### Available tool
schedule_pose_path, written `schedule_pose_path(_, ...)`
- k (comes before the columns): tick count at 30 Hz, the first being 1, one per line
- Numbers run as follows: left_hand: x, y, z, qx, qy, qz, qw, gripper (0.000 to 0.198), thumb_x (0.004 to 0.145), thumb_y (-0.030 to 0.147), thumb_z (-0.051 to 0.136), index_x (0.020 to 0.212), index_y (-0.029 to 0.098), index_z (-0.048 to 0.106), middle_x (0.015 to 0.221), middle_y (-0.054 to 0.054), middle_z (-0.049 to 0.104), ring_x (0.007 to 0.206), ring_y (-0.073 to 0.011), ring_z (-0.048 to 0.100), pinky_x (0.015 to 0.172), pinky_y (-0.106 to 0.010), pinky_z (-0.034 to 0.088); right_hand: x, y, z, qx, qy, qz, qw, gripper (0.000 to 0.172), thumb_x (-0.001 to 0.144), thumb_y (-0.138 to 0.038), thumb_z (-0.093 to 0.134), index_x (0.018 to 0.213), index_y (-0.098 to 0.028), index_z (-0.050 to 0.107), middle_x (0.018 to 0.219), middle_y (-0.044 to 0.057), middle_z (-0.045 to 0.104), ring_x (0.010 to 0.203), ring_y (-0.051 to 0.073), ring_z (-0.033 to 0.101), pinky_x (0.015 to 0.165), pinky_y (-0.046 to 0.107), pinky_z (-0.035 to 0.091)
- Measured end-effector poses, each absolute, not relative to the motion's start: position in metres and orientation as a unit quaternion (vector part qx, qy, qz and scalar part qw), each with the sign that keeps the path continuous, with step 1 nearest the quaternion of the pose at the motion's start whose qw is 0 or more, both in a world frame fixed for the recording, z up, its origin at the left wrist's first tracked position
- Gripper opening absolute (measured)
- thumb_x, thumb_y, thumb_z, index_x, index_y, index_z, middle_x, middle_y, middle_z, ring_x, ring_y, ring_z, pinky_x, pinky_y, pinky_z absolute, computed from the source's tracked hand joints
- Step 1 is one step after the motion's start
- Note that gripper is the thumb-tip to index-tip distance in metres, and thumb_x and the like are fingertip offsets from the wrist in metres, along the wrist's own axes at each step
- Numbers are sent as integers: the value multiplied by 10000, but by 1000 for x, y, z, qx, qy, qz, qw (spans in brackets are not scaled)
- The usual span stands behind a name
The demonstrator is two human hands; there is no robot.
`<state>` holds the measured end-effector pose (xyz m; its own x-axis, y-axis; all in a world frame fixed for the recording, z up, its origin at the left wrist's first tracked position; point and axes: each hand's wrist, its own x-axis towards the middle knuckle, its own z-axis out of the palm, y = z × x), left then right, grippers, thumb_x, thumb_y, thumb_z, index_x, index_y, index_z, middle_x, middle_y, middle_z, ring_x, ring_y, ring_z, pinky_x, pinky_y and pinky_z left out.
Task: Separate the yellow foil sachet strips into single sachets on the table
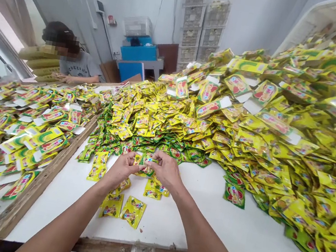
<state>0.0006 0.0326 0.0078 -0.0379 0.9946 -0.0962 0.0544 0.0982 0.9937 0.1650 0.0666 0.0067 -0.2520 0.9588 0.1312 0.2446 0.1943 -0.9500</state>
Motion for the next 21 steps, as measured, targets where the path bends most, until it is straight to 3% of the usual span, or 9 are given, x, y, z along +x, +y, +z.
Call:
schedule_pose_path(4, 9, 32, 9, 380, 506, 522, 572, 406, 576, 416, 776, 827, 174, 568, 640, 24, 589, 574, -115, 546, 581, -237, 439, 170, 70, 10, -466, -573, 507, 444, 327, 595, -443, 699, 588, -206, 474, 488, -49, 492, 463, 106, 442, 461, 232, 326)
schedule_pose_path(6, 16, 33, 10, 343, 494, 549, 580, 407, 587, 450, 760, 813, 182, 552, 684, 11, 613, 603, -122, 561, 591, -242, 445, 167, 70, 9, -467, -523, 553, 451, 343, 599, -474, 673, 594, -217, 446, 454, -42, 510, 432, 118, 464, 447, 238, 347)
schedule_pose_path(11, 28, 39, 19, 351, 507, 577, 535, 381, 574, 433, 773, 704, 177, 524, 536, 72, 506, 470, -59, 418, 477, -178, 329, 161, 71, 3, -485, -545, 489, 478, 293, 649, -417, 615, 567, -219, 414, 456, -56, 456, 442, 106, 411, 449, 229, 306)
schedule_pose_path(15, 32, 50, 24, 391, 510, 550, 534, 354, 624, 452, 737, 744, 168, 564, 520, 66, 490, 463, -62, 409, 469, -185, 308, 166, 74, 2, -494, -548, 440, 512, 280, 658, -383, 609, 550, -214, 413, 478, -60, 430, 475, 104, 405, 463, 225, 309)
schedule_pose_path(21, 32, 75, 27, 476, 536, 484, 502, 370, 539, 404, 785, 708, 176, 547, 442, 95, 420, 396, -60, 340, 431, -194, 240, 171, 72, 14, -448, -471, 577, 495, 296, 640, -448, 647, 667, -201, 486, 619, -23, 571, 569, 153, 570, 483, 236, 406)
